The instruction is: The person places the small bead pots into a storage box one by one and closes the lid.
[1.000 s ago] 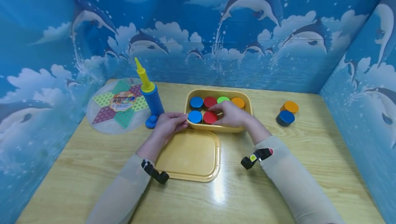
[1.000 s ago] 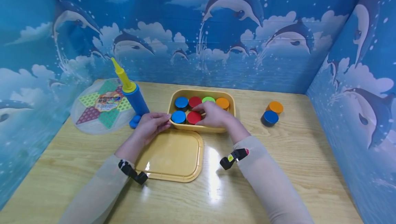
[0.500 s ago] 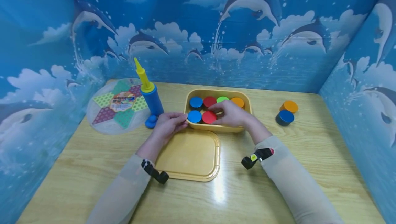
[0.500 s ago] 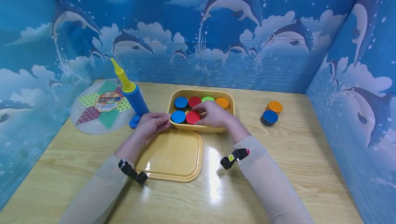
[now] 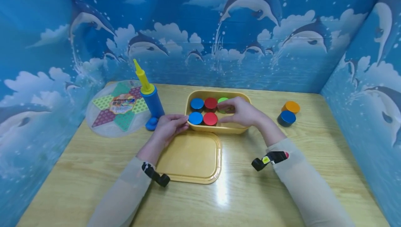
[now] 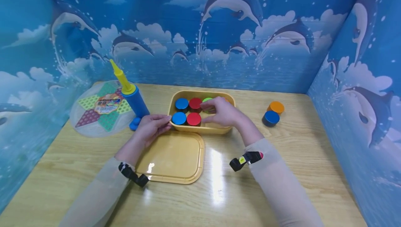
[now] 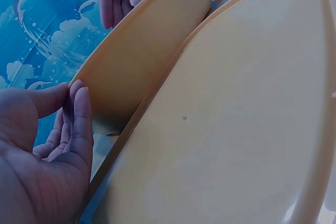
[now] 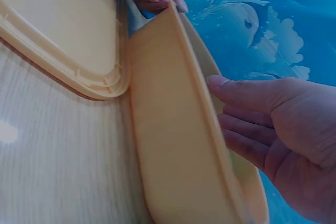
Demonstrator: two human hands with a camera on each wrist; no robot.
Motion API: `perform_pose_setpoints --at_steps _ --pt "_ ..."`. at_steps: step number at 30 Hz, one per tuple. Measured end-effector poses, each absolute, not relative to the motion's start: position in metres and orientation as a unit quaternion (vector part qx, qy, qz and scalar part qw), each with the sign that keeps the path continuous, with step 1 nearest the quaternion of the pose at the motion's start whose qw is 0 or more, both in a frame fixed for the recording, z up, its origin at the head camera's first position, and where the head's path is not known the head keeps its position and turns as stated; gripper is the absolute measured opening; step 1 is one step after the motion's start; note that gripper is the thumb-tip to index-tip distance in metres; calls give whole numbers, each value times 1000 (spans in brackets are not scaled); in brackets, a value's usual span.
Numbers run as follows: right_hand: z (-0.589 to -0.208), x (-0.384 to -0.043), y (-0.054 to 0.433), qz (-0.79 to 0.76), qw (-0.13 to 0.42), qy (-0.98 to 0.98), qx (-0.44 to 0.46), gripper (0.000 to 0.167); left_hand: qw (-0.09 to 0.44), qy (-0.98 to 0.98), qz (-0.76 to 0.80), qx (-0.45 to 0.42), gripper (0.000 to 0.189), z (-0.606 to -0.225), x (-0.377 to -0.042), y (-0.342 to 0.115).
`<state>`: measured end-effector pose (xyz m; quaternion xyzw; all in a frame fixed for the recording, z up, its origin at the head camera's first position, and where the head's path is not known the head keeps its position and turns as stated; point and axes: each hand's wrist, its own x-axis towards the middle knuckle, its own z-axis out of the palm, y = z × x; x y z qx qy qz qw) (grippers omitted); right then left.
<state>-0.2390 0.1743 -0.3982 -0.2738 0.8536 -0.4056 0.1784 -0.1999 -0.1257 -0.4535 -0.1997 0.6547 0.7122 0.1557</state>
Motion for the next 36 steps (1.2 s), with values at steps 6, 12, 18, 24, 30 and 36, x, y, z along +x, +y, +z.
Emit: perform_pose_setpoints --at_steps 6,12,18,24,30,36 --pt "-389 -235 193 -415 168 856 -258 59 157 652 714 -199 28 -455 -199 -126" --pt "-378 -226 217 -403 136 870 -248 58 155 649 718 -196 28 -454 -198 -127" --pt "-368 -216 244 -407 110 880 -217 58 157 650 718 -195 28 -455 -198 -128" --pt "-366 -213 277 -392 75 900 -177 60 153 650 719 -192 28 -454 -198 -129" --pt "-372 -214 313 -377 61 916 -122 62 147 646 726 -186 31 -454 -196 -129" --pt "-384 -202 353 -345 34 936 -69 62 148 643 730 -177 31 -455 -197 -126"
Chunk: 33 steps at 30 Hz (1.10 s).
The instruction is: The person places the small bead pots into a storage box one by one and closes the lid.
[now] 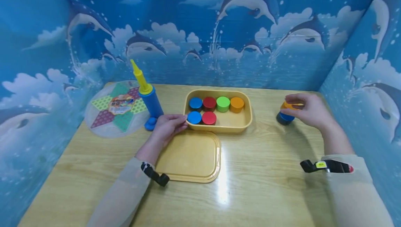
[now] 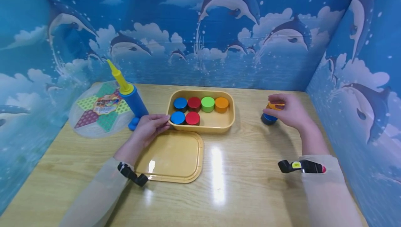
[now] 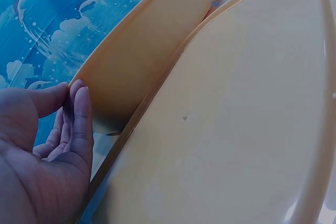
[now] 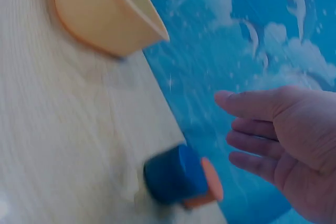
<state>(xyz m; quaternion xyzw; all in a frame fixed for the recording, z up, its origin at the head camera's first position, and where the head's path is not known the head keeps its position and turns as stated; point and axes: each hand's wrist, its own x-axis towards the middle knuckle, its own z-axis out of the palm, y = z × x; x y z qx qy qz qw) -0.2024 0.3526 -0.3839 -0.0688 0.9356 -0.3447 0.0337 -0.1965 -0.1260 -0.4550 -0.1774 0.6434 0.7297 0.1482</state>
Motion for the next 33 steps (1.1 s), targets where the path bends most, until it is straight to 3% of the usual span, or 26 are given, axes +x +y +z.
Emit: perform_pose_setpoints --at_steps 9,20,33 --pt "-411 -194 384 -321 66 945 -4 88 146 648 725 -181 31 -456 -198 -127" --pt "-429 -189 379 -325 57 944 23 86 147 654 717 -192 27 -456 -199 -126" --pt "-445 -189 362 -336 20 939 69 99 147 651 721 -186 27 -457 -199 -126"
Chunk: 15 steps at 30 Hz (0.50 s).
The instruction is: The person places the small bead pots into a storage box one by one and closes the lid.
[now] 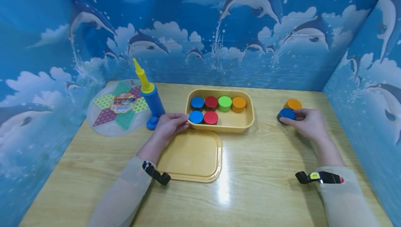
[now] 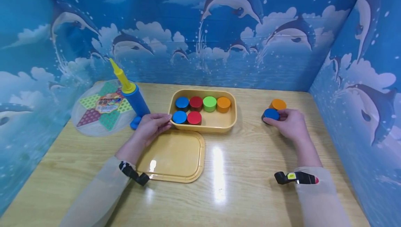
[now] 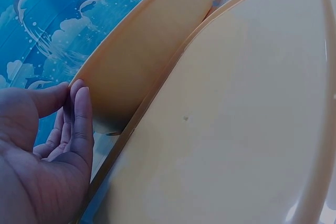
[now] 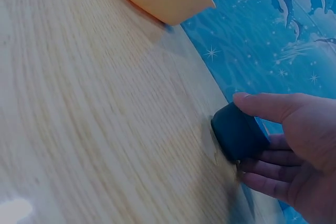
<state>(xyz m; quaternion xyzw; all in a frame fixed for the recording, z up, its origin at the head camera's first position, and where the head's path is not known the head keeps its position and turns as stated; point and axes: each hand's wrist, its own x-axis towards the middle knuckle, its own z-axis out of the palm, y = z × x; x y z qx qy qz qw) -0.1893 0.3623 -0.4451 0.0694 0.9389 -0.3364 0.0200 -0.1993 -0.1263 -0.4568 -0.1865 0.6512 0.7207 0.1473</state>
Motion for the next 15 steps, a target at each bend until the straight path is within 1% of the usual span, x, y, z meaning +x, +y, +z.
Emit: perform_pose_setpoints --at_steps 3,6,10,15 --pt "-444 -188 360 -336 15 939 66 98 147 652 721 -185 28 -457 -199 -126" --pt "-438 -186 356 -343 6 938 53 92 148 652 721 -185 28 -457 -199 -126" --pt "-422 -184 343 -353 -11 935 19 82 149 652 720 -186 28 -457 -199 -126" --pt "-398 -182 318 -373 -8 928 -15 78 149 653 719 -188 28 -455 -199 -126"
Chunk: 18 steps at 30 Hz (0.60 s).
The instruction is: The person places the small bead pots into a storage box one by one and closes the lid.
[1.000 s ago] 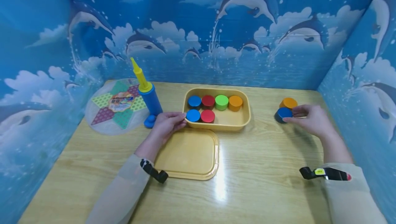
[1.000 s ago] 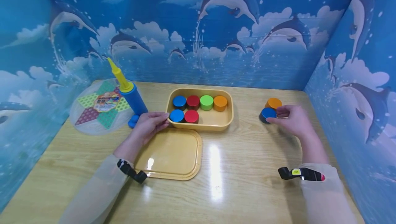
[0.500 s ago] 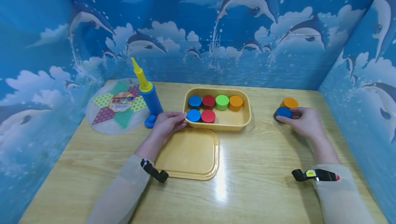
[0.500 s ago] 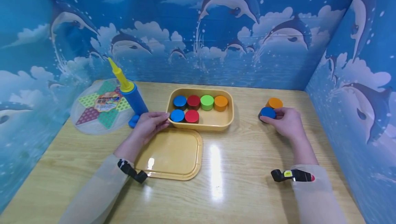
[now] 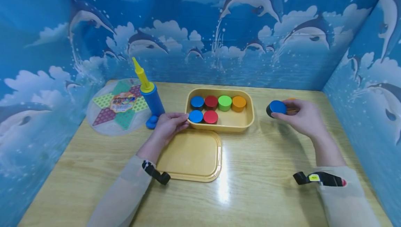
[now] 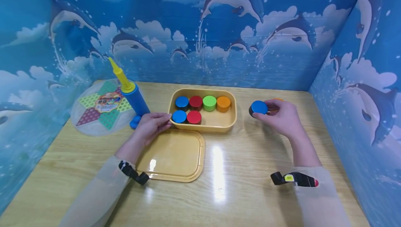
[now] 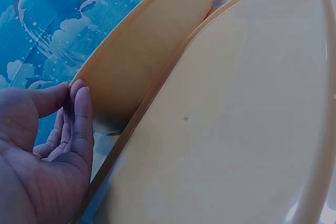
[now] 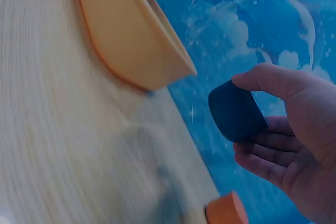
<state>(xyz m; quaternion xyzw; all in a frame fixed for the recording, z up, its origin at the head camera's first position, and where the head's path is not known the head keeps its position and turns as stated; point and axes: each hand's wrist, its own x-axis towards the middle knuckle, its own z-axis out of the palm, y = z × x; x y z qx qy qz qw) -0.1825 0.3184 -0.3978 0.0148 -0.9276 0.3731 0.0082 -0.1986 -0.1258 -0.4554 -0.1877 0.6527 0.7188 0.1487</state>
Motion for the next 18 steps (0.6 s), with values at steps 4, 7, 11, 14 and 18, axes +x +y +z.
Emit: perform_pose_setpoints --at_steps 4,7,11,14,18 --pt "-386 -184 296 403 -4 -914 38 73 149 652 719 -190 28 -454 -198 -126" --pt "-383 -187 280 418 -12 -906 65 68 150 652 718 -190 28 -454 -198 -126" --pt "-384 -194 263 424 -23 -900 103 63 150 650 720 -190 29 -455 -198 -126" --pt "-385 -201 255 422 -39 -897 127 64 150 649 722 -188 28 -454 -198 -126" --pt "-387 -210 244 412 -64 -896 152 64 152 648 723 -187 29 -454 -198 -126"
